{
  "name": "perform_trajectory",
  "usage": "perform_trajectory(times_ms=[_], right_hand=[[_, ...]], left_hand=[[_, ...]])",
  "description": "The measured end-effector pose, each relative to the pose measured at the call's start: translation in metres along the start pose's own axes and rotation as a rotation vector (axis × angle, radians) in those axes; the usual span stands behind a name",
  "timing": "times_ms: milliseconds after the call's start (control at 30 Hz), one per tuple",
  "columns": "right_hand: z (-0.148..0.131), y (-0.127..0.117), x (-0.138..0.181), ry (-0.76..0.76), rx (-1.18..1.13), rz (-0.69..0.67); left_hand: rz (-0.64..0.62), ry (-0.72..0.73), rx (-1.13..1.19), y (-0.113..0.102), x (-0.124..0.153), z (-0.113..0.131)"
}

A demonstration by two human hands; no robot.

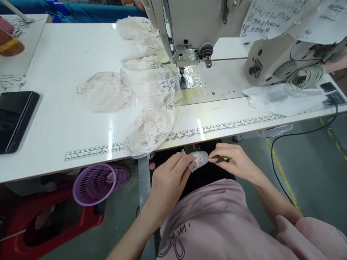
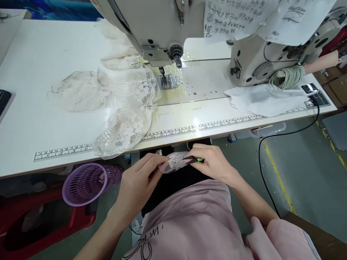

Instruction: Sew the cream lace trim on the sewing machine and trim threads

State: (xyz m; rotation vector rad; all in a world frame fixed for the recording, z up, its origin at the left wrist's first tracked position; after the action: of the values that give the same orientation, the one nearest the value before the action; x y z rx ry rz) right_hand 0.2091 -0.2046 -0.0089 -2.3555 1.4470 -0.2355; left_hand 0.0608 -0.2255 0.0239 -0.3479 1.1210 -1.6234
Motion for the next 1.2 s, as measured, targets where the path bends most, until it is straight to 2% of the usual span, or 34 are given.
perform_trajectory(times_ms=[100, 200, 267, 333, 400, 533, 767, 833, 933, 1100, 1167, 1200], right_hand=[[0.002, 0.006, -0.001, 0.006, -0.359, 0.029], [0.007, 0.028, -0.004, 0.079, -0.820, -0.041], [0.013, 0.036, -0.007, 0.148, -0.974, -0.019], [0.020, 0.032, -0.009, 0.193, -0.931, 0.081], [0.022, 0.024, -0.008, 0.198, -0.767, 0.166], [0.017, 0.025, -0.006, 0.181, -0.462, 0.124], [0.020, 0.016, -0.004, 0.152, -0.331, 0.148], [0.022, 0.014, -0.003, 0.160, -0.347, 0.104], [0.027, 0.021, -0.001, 0.205, -0.561, 0.037], [0.026, 0.039, -0.002, 0.183, -0.940, 0.096], [0.018, 0.043, -0.004, 0.144, -0.928, 0.089], [0.014, 0.041, -0.005, 0.121, -0.849, 0.095]], left_hand=[[0.003, -0.011, 0.043, 0.002, 0.000, -0.002], [-0.013, -0.027, 0.058, 0.007, 0.000, -0.003], [-0.029, -0.028, 0.060, 0.010, 0.001, -0.003], [-0.016, -0.013, 0.052, 0.010, 0.003, -0.002], [0.020, 0.008, 0.025, 0.007, 0.004, -0.001], [0.057, 0.034, -0.012, 0.005, 0.004, 0.001], [0.050, 0.028, -0.021, 0.003, 0.003, 0.002], [0.044, 0.028, -0.041, 0.002, 0.003, 0.002], [0.024, 0.041, -0.078, 0.004, 0.003, 0.004], [0.007, 0.035, -0.106, 0.009, 0.002, 0.008], [-0.016, 0.031, -0.085, 0.011, 0.003, 0.010], [-0.028, 0.034, -0.092, 0.011, 0.003, 0.011]])
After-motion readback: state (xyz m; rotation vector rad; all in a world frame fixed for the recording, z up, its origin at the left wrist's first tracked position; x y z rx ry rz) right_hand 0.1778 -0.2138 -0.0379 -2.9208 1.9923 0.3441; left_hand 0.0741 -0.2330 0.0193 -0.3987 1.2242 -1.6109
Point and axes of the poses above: each hand's wrist, its own x-axis away from the middle knuckle, its own y-axis out of the palm, z = x × y, the point moved 9 cm from there along -x, towards the middle knuckle, and after that the axes turned 5 degrees about -x, right-handed, at the moved point
